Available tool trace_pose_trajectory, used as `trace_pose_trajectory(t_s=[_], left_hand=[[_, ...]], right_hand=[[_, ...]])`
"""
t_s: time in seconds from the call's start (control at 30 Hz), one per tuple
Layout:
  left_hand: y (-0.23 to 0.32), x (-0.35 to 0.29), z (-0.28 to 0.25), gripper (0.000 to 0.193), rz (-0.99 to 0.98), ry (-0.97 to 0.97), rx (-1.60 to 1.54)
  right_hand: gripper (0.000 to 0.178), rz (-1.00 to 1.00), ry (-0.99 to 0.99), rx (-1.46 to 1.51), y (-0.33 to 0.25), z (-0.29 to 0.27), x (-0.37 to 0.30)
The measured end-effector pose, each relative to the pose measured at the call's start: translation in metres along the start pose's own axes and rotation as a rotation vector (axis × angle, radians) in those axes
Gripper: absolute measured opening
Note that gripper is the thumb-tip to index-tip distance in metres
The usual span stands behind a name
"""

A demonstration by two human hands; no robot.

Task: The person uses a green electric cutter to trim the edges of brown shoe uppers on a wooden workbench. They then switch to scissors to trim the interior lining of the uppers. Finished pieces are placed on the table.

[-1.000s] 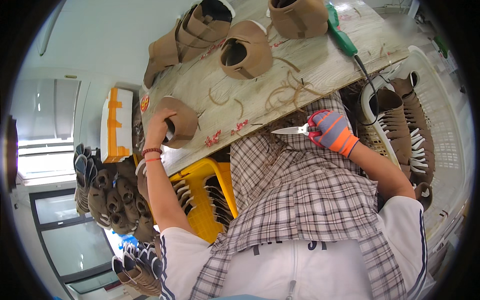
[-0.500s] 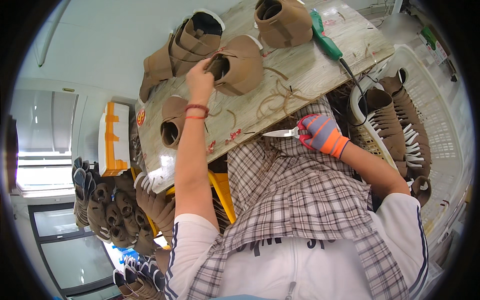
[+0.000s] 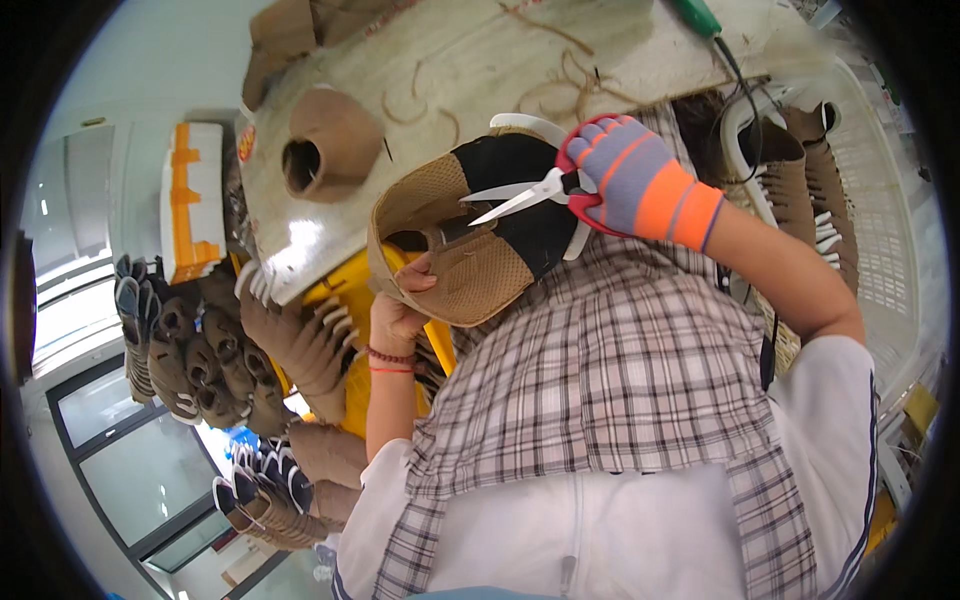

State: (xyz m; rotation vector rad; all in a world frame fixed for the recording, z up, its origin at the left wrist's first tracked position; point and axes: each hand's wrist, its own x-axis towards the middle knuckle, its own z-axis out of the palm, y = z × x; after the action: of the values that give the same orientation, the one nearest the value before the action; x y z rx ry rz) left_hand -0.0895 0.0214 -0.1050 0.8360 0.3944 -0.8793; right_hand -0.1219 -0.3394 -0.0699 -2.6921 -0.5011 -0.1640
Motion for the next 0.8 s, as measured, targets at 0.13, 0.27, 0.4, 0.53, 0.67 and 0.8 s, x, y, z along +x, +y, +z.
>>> trace_pose_trajectory(t_s=[0.13,0.27,0.4,0.53,0.67,0.8], left_hand=[[-0.052,0.007,-0.058,0.047,-0.061,0.127,-0.160],[-0.058,0.003,-0.048,0.044,-0.008,0.128,-0.128],[-0.064,0.001,-0.052,0.049,0.040,0.164,-0.054],[-0.061,0.003,-0.054,0.038,0.015,0.214,-0.111],[-0.066,-0.001,-0.061,0.039,0.073,0.223,-0.135],[-0.058,0.002,-0.041,0.047,-0.005,0.162,-0.101]], right_hand=[[0.038,-0.112,-0.184,-0.143,-0.018,0.035,0.004],[0.038,-0.139,-0.333,-0.177,-0.044,0.043,0.017],[0.038,-0.154,-0.347,-0.136,-0.049,0.070,0.020],[0.033,-0.165,-0.315,-0.157,-0.051,0.077,0.022],[0.027,-0.103,-0.401,-0.172,-0.057,0.075,0.026],[0.031,0.024,-0.469,-0.046,-0.036,0.057,0.016]])
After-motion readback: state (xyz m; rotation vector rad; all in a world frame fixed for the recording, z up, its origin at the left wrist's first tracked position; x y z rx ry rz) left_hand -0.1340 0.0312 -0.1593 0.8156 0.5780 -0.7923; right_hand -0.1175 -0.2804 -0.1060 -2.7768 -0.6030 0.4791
